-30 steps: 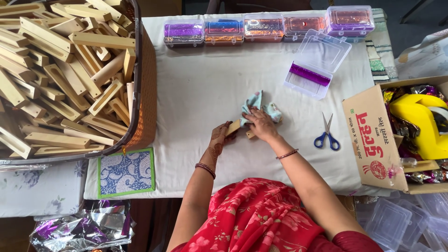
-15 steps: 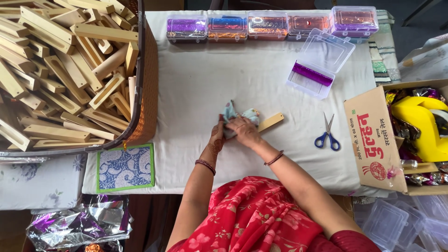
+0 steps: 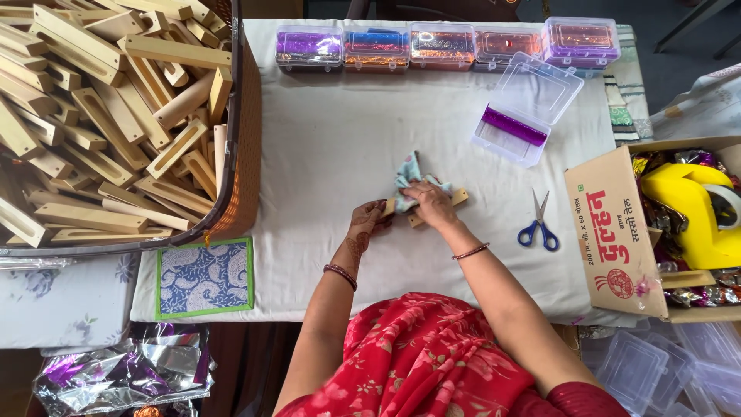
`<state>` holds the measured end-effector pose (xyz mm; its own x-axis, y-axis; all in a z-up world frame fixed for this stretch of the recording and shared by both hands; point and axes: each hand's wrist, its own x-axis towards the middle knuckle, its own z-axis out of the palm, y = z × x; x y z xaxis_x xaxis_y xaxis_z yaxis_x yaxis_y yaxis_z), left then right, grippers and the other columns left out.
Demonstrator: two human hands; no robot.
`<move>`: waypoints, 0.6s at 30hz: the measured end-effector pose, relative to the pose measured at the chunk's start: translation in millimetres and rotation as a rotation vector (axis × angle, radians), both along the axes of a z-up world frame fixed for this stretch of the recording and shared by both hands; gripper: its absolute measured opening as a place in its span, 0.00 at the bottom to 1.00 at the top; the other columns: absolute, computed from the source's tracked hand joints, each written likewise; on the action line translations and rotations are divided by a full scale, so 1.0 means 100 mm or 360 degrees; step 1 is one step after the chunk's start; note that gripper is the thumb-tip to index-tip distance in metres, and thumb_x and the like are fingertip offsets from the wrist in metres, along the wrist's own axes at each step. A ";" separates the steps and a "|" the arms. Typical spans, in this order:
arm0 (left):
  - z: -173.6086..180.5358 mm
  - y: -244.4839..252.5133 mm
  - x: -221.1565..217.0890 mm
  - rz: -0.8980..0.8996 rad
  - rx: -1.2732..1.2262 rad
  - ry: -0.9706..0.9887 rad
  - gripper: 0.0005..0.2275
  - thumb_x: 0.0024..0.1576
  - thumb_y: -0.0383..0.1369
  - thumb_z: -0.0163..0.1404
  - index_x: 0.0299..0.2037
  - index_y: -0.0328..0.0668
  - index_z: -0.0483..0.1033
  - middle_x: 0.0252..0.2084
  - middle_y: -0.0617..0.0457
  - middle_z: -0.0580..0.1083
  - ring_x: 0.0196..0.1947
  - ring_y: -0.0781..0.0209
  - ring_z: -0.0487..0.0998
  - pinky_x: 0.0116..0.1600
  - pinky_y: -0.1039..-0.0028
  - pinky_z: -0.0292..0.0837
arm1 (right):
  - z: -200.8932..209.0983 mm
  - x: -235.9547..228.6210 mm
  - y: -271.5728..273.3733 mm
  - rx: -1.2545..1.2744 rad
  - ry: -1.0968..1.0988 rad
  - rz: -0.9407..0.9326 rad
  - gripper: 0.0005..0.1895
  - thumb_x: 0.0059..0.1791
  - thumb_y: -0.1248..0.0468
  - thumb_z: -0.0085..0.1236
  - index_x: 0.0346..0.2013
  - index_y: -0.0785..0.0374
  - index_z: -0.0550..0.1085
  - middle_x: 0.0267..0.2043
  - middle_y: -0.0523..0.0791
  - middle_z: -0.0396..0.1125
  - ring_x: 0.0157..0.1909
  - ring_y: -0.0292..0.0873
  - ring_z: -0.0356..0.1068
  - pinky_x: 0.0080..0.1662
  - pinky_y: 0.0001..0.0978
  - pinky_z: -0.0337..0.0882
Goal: Cleaning small wooden pieces and wrapping a toy in purple foil.
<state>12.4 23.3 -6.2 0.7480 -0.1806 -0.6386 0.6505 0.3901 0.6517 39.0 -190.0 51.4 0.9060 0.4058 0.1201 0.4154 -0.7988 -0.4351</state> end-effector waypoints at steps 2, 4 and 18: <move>-0.02 -0.03 -0.03 -0.0008 0.0045 -0.0020 0.18 0.60 0.38 0.55 0.56 0.34 0.76 0.44 0.50 0.79 0.39 0.59 0.83 0.43 0.73 0.85 | 0.01 0.03 -0.09 -0.0029 -0.0013 -0.0008 0.28 0.40 0.77 0.60 0.53 0.55 0.79 0.61 0.47 0.70 0.64 0.50 0.67 0.66 0.40 0.64; 0.04 -0.05 -0.03 -0.0018 0.0091 -0.0047 0.18 0.60 0.37 0.55 0.57 0.35 0.75 0.45 0.49 0.79 0.39 0.59 0.83 0.43 0.73 0.84 | -0.10 0.10 -0.23 -0.0056 -0.0033 -0.0020 0.28 0.39 0.77 0.60 0.53 0.56 0.79 0.61 0.48 0.70 0.63 0.51 0.67 0.65 0.40 0.64; 0.22 -0.17 -0.09 -0.0236 0.1303 -0.0918 0.13 0.60 0.28 0.54 0.55 0.43 0.77 0.59 0.51 0.73 0.55 0.55 0.77 0.59 0.68 0.76 | 0.35 -0.42 0.24 -0.0158 -0.0576 0.0153 0.18 0.48 0.68 0.50 0.52 0.61 0.77 0.64 0.53 0.63 0.55 0.53 0.70 0.49 0.44 0.73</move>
